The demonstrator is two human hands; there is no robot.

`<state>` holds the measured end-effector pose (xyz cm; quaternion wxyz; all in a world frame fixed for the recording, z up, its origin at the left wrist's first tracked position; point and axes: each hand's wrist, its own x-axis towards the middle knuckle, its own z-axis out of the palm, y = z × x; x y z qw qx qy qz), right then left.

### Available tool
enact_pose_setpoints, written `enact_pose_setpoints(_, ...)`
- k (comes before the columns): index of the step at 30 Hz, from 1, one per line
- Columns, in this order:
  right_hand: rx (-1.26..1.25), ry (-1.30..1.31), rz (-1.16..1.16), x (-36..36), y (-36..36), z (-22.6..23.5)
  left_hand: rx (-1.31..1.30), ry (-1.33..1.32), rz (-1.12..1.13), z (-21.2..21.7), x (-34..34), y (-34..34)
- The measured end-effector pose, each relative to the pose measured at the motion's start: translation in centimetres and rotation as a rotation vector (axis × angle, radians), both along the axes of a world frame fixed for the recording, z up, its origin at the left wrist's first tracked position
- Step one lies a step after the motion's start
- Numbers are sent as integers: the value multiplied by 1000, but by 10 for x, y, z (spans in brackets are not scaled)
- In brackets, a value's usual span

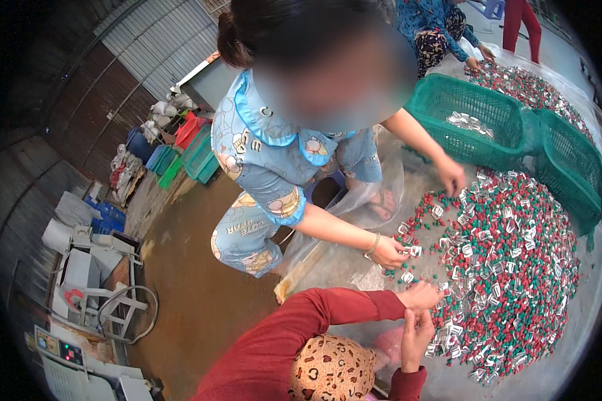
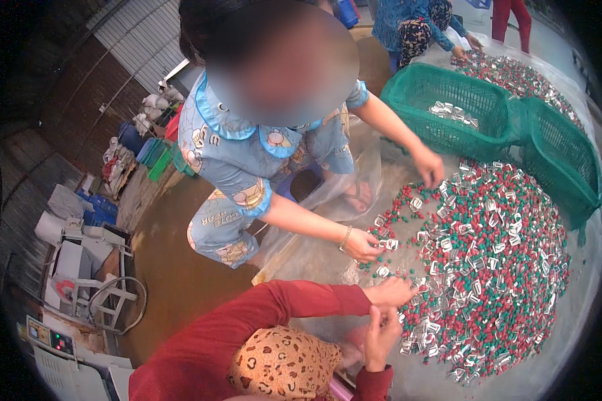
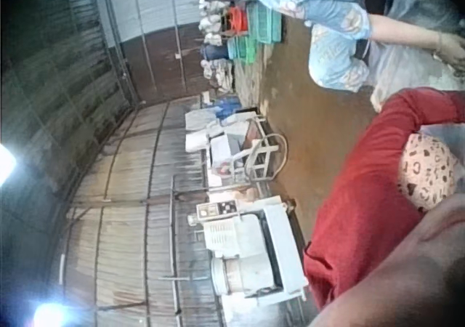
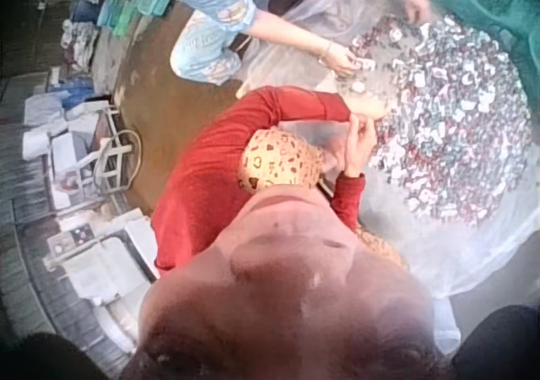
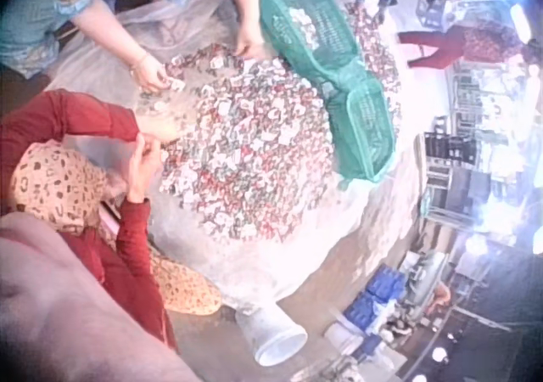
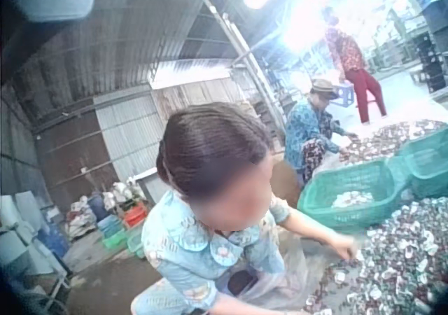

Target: The person sits on a low stool and sorts a large pile of red and green bottle caps from a plastic sheet into a green basket. They pick up caps by hand and place them into the basket, working alongside other people who are also sorting caps.

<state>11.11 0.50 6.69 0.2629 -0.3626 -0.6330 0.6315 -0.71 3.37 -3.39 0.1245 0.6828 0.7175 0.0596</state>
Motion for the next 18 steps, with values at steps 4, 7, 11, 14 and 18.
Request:
enact_pose_setpoints(4, -14, 20, -94, 16, 16, -15, -55, -163, -168, -29, 27, -9)
enact_pose_setpoints(7, -12, -65, -76, 28, 16, -19, -34, -200, -201, -34, 36, -11)
enact_pose_setpoints(11, -236, 108, 3, 36, 22, -19, -98, -228, -178, 9, 20, 7)
enact_pose_setpoints(14, -989, 586, -188, 46, 39, -14, -211, -404, -27, 43, 0, 18)
enact_pose_setpoints(18, -1547, 945, -378, 61, 55, -68, -337, -612, -10, 76, -11, 20)
